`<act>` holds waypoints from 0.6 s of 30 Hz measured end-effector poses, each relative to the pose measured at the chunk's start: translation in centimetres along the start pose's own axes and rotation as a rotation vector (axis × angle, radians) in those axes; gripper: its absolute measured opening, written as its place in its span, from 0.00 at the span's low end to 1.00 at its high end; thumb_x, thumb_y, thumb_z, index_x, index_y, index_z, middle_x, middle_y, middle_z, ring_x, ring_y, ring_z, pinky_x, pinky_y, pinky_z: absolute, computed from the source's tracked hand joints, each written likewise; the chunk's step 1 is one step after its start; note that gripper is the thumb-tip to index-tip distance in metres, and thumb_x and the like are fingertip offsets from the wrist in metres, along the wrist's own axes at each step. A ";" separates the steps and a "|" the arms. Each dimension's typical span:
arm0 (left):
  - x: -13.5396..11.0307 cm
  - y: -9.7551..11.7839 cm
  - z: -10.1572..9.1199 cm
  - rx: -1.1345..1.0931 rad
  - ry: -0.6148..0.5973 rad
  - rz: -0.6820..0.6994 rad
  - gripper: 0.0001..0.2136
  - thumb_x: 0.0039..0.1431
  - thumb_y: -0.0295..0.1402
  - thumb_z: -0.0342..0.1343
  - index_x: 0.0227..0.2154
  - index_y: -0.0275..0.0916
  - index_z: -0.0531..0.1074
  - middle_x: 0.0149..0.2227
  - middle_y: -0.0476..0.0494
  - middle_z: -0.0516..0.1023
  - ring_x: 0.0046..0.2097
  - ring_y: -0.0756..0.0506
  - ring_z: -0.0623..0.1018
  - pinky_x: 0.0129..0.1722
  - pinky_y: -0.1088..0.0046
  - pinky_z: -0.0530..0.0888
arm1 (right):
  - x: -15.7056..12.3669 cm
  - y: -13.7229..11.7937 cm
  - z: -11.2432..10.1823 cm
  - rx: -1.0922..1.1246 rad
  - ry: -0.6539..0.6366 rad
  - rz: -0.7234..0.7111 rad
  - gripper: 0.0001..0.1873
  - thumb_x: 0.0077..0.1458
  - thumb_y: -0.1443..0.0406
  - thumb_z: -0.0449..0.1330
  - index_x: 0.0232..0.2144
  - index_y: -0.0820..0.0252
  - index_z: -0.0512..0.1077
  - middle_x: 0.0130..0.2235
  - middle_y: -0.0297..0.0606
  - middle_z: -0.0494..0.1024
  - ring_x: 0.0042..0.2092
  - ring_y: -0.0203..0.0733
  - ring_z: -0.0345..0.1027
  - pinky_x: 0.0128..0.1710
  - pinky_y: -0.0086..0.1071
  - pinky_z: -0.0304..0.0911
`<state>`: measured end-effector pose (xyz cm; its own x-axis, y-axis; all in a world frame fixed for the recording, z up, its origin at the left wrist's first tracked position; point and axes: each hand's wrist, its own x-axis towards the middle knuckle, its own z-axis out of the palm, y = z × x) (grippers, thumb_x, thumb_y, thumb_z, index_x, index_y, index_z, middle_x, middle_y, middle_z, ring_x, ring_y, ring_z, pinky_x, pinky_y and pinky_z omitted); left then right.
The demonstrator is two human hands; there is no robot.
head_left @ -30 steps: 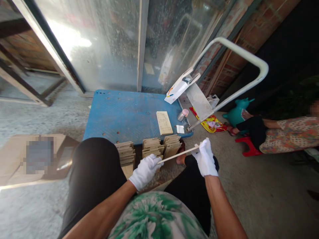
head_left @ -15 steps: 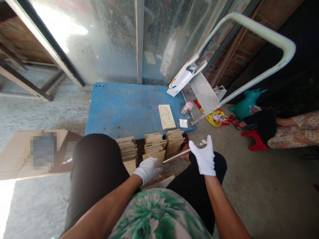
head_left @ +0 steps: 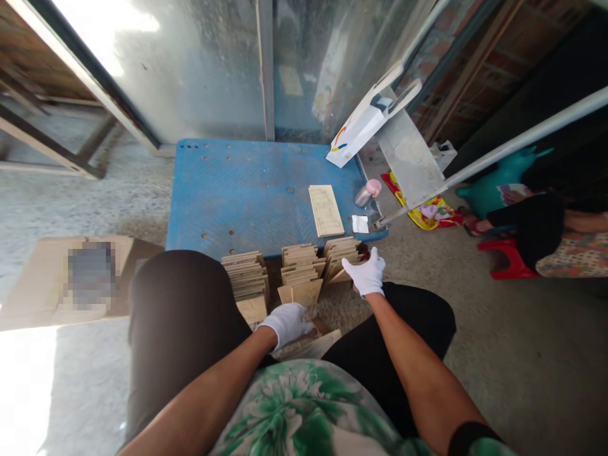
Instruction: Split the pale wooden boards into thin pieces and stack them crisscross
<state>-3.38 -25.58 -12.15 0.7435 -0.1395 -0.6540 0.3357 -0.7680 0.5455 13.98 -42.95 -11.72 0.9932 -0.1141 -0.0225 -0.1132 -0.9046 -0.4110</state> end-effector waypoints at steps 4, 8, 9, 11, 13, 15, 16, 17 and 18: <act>-0.4 0.3 -0.6 0.021 -0.026 -0.018 0.21 0.52 0.45 0.54 0.43 0.35 0.77 0.43 0.32 0.80 0.45 0.34 0.79 0.46 0.61 0.74 | 0.3 0.9 2.8 -0.028 -0.007 0.006 0.60 0.34 0.48 0.69 0.64 0.71 0.54 0.58 0.60 0.58 0.59 0.60 0.56 0.57 0.44 0.57; -0.4 0.5 -0.9 0.033 -0.063 -0.027 0.20 0.54 0.45 0.53 0.43 0.36 0.77 0.43 0.33 0.80 0.46 0.34 0.79 0.46 0.62 0.74 | 0.3 1.8 4.5 -0.061 -0.050 0.015 0.61 0.34 0.47 0.68 0.64 0.73 0.53 0.58 0.60 0.58 0.61 0.58 0.53 0.59 0.42 0.55; -0.4 0.6 -0.9 0.038 -0.069 -0.024 0.20 0.55 0.45 0.53 0.42 0.36 0.77 0.43 0.33 0.80 0.45 0.35 0.79 0.46 0.63 0.74 | 0.3 2.0 4.8 -0.070 -0.065 0.029 0.61 0.34 0.46 0.68 0.64 0.72 0.52 0.59 0.60 0.58 0.62 0.58 0.53 0.59 0.42 0.55; -0.3 0.7 -1.0 0.047 -0.077 -0.012 0.20 0.56 0.45 0.53 0.43 0.36 0.77 0.43 0.33 0.80 0.45 0.35 0.80 0.46 0.63 0.73 | 0.4 2.0 5.3 -0.089 -0.101 0.052 0.62 0.34 0.45 0.68 0.65 0.70 0.51 0.60 0.59 0.56 0.61 0.58 0.54 0.59 0.42 0.56; -0.2 0.8 -1.0 0.047 -0.086 -0.010 0.21 0.56 0.44 0.53 0.46 0.36 0.76 0.44 0.33 0.80 0.46 0.36 0.79 0.46 0.64 0.73 | 0.6 1.9 5.7 -0.107 -0.131 0.060 0.63 0.34 0.45 0.68 0.66 0.69 0.50 0.61 0.58 0.55 0.61 0.58 0.55 0.58 0.42 0.57; -0.2 0.9 -1.2 0.034 -0.091 -0.017 0.22 0.56 0.44 0.53 0.49 0.36 0.75 0.45 0.33 0.80 0.47 0.36 0.79 0.48 0.63 0.73 | 0.8 1.7 6.2 -0.127 -0.145 0.068 0.63 0.34 0.45 0.67 0.66 0.68 0.48 0.62 0.57 0.55 0.61 0.59 0.56 0.58 0.42 0.57; -0.2 0.9 -1.2 0.026 -0.095 -0.023 0.23 0.57 0.44 0.53 0.50 0.36 0.74 0.46 0.33 0.80 0.48 0.36 0.79 0.48 0.63 0.73 | 1.0 1.7 6.5 -0.135 -0.145 0.076 0.63 0.34 0.45 0.67 0.66 0.67 0.48 0.62 0.57 0.54 0.61 0.59 0.57 0.58 0.42 0.57; -0.2 0.9 -1.3 0.018 -0.097 -0.026 0.23 0.57 0.43 0.53 0.51 0.36 0.74 0.46 0.33 0.80 0.48 0.36 0.79 0.49 0.63 0.73 | 1.1 1.7 6.8 -0.144 -0.145 0.082 0.63 0.35 0.45 0.67 0.67 0.67 0.47 0.63 0.57 0.54 0.61 0.59 0.57 0.58 0.42 0.58; -0.2 1.0 -1.4 0.013 -0.099 -0.026 0.23 0.57 0.43 0.53 0.51 0.36 0.74 0.47 0.33 0.79 0.49 0.36 0.79 0.49 0.64 0.73 | 1.2 1.7 7.0 -0.153 -0.145 0.084 0.63 0.35 0.45 0.67 0.67 0.67 0.47 0.63 0.57 0.54 0.61 0.59 0.57 0.58 0.42 0.58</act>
<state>-2.38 -25.42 -10.78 0.6734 -0.1801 -0.7170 0.3464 -0.7800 0.5212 15.12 -41.75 -18.84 0.9723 -0.1417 -0.1861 -0.1877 -0.9474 -0.2594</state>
